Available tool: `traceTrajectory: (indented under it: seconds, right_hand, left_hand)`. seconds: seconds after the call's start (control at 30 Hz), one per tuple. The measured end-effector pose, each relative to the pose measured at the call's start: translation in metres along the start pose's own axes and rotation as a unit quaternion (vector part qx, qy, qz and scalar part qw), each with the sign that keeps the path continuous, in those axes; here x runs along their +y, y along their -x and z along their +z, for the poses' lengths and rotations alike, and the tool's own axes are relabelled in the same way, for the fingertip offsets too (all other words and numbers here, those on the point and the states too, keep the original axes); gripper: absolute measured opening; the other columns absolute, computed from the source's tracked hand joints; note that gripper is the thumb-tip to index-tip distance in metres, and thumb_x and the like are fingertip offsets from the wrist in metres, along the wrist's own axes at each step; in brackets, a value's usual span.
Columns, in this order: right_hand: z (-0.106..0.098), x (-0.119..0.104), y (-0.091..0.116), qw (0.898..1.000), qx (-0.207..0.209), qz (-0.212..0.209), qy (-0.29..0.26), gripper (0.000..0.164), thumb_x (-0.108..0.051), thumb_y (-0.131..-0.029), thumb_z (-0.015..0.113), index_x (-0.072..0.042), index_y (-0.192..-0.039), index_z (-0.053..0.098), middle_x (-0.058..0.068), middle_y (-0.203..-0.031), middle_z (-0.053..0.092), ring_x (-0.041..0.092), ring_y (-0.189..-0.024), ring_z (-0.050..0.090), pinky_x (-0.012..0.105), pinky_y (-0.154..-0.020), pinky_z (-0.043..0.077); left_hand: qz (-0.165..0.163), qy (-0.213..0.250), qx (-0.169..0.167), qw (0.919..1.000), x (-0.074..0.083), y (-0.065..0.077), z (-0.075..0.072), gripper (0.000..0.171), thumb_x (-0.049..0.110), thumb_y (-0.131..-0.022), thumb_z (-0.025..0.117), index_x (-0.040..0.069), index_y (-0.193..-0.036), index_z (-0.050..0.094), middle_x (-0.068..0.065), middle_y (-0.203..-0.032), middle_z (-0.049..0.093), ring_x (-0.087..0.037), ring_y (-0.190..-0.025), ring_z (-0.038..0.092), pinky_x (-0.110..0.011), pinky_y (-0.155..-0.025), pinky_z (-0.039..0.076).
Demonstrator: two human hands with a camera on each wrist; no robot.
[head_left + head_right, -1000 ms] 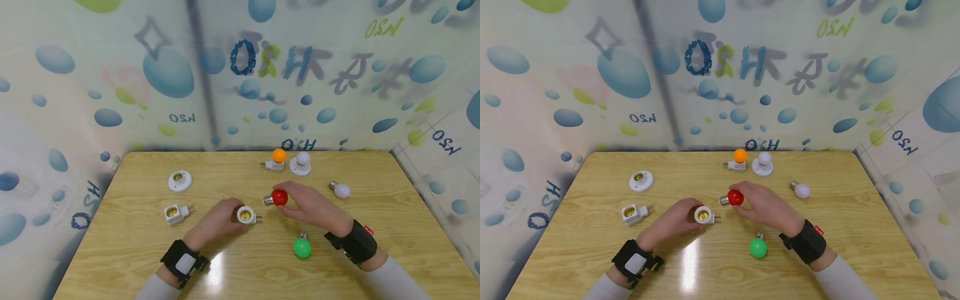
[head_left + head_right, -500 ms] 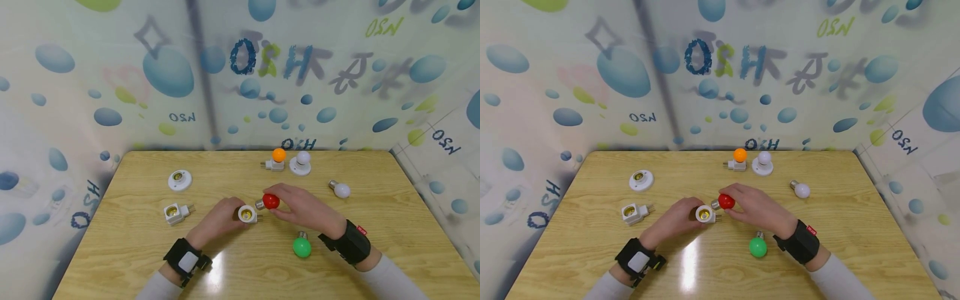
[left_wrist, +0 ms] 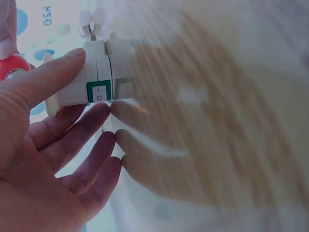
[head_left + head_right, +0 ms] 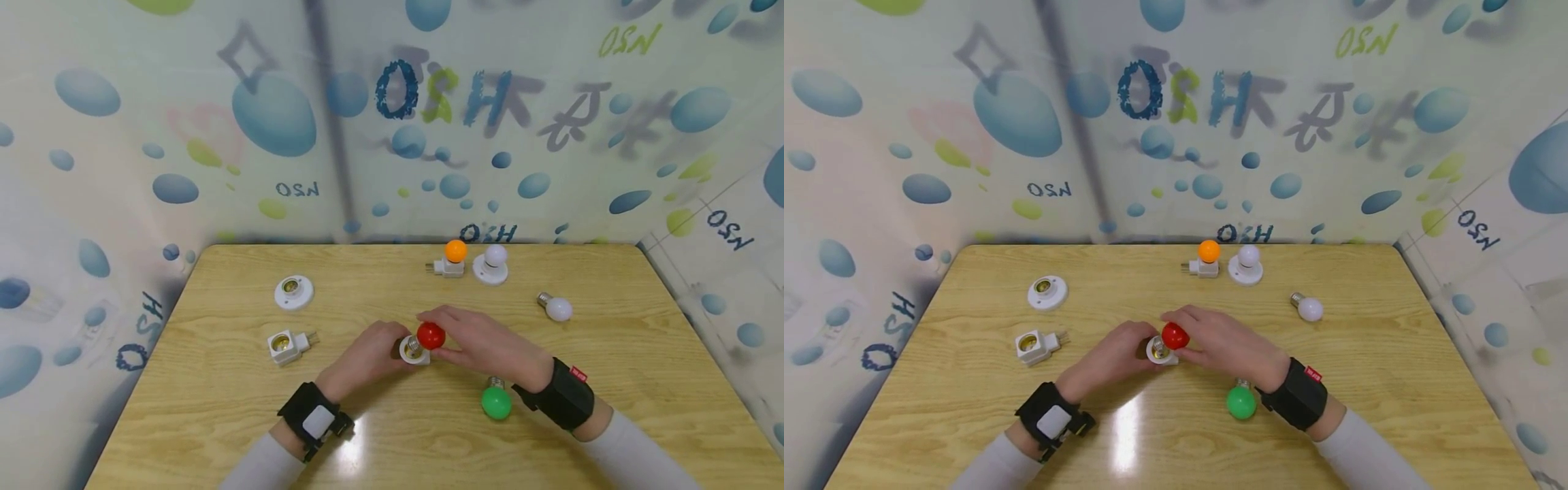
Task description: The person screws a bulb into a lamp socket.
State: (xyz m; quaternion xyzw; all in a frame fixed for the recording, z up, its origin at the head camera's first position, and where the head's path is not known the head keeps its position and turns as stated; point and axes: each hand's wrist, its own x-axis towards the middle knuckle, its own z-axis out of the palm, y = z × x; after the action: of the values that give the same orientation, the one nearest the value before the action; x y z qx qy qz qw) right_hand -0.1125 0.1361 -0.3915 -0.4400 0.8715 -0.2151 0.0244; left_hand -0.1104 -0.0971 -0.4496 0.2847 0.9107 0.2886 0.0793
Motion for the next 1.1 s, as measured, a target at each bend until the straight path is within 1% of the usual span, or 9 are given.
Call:
traceTrajectory:
  seconds: [0.07, 0.2, 0.4, 0.57, 0.73, 0.87, 0.97, 1.1]
  right_hand:
    - [0.002, 0.0, -0.001, 1.0, 0.003, -0.005, -0.011, 0.048, -0.028, -0.086, 0.072, -0.015, -0.128, 0.053, -0.006, -0.118, 0.058, 0.003, -0.097, 0.054, 0.022, -0.085, 0.049]
    - [0.003, -0.002, -0.002, 1.0, 0.002, -0.014, -0.016, 0.041, -0.028, -0.085, 0.072, -0.018, -0.122, 0.058, -0.008, -0.116, 0.057, 0.002, -0.096, 0.054, 0.022, -0.084, 0.049]
    - [0.004, -0.004, -0.005, 1.0, -0.012, -0.021, 0.002, 0.043, -0.034, -0.087, 0.069, -0.019, -0.126, 0.062, -0.007, -0.118, 0.056, 0.004, -0.099, 0.054, 0.023, -0.085, 0.049]
    - [0.009, -0.004, -0.008, 0.999, -0.015, -0.035, 0.021, 0.046, -0.034, -0.088, 0.068, -0.018, -0.13, 0.06, -0.005, -0.12, 0.057, 0.006, -0.105, 0.054, 0.025, -0.088, 0.047]
    - [0.012, -0.005, -0.01, 0.999, -0.007, -0.041, 0.024, 0.043, -0.032, -0.087, 0.07, -0.017, -0.126, 0.057, -0.007, -0.118, 0.06, 0.006, -0.105, 0.054, 0.024, -0.09, 0.046]
    - [0.013, -0.006, -0.011, 0.998, -0.002, -0.051, 0.029, 0.041, -0.03, -0.087, 0.07, -0.017, -0.123, 0.057, -0.006, -0.117, 0.06, 0.007, -0.105, 0.055, 0.025, -0.09, 0.046]
    - [0.013, -0.006, -0.011, 0.998, -0.002, -0.058, 0.027, 0.042, -0.029, -0.087, 0.071, -0.016, -0.124, 0.058, -0.004, -0.12, 0.061, 0.009, -0.109, 0.055, 0.026, -0.092, 0.046]
    - [0.012, -0.006, -0.011, 0.998, -0.015, -0.053, 0.03, 0.044, -0.03, -0.088, 0.069, -0.016, -0.128, 0.057, -0.001, -0.128, 0.058, 0.011, -0.116, 0.053, 0.028, -0.095, 0.044]
  left_hand:
    - [0.005, -0.002, 0.004, 1.0, 0.001, 0.0, 0.001, 0.03, 0.033, -0.076, 0.08, 0.015, -0.098, 0.068, 0.009, -0.086, 0.062, -0.008, -0.08, 0.054, -0.028, -0.077, 0.046]
    - [0.006, -0.005, 0.007, 0.9999, 0.001, -0.001, 0.003, 0.029, 0.034, -0.076, 0.079, 0.016, -0.095, 0.068, 0.01, -0.085, 0.062, -0.008, -0.081, 0.054, -0.028, -0.078, 0.046]
    - [0.004, -0.008, 0.007, 0.9999, 0.001, -0.002, 0.004, 0.03, 0.035, -0.076, 0.079, 0.017, -0.097, 0.067, 0.01, -0.085, 0.061, -0.008, -0.082, 0.054, -0.028, -0.078, 0.045]
    - [0.013, -0.028, 0.006, 0.9995, 0.002, -0.002, 0.003, 0.037, 0.037, -0.077, 0.078, 0.016, -0.106, 0.067, 0.009, -0.087, 0.061, -0.009, -0.082, 0.053, -0.03, -0.081, 0.044]
    - [0.022, -0.053, 0.004, 0.9984, 0.002, -0.003, 0.003, 0.042, 0.037, -0.076, 0.078, 0.015, -0.111, 0.069, 0.006, -0.093, 0.063, -0.009, -0.084, 0.054, -0.03, -0.084, 0.043]
    - [0.019, -0.056, -0.003, 0.9982, 0.001, -0.003, 0.003, 0.044, 0.037, -0.076, 0.079, 0.013, -0.112, 0.069, 0.003, -0.097, 0.063, -0.011, -0.087, 0.054, -0.031, -0.086, 0.043]
    - [0.022, -0.06, -0.009, 0.9979, -0.001, -0.003, 0.003, 0.046, 0.037, -0.076, 0.078, 0.013, -0.114, 0.069, 0.002, -0.099, 0.062, -0.012, -0.089, 0.053, -0.031, -0.087, 0.043]
    - [0.028, -0.066, -0.01, 0.9973, -0.003, -0.004, 0.003, 0.047, 0.039, -0.076, 0.078, 0.012, -0.114, 0.07, 0.0, -0.1, 0.06, -0.014, -0.088, 0.052, -0.03, -0.083, 0.043]
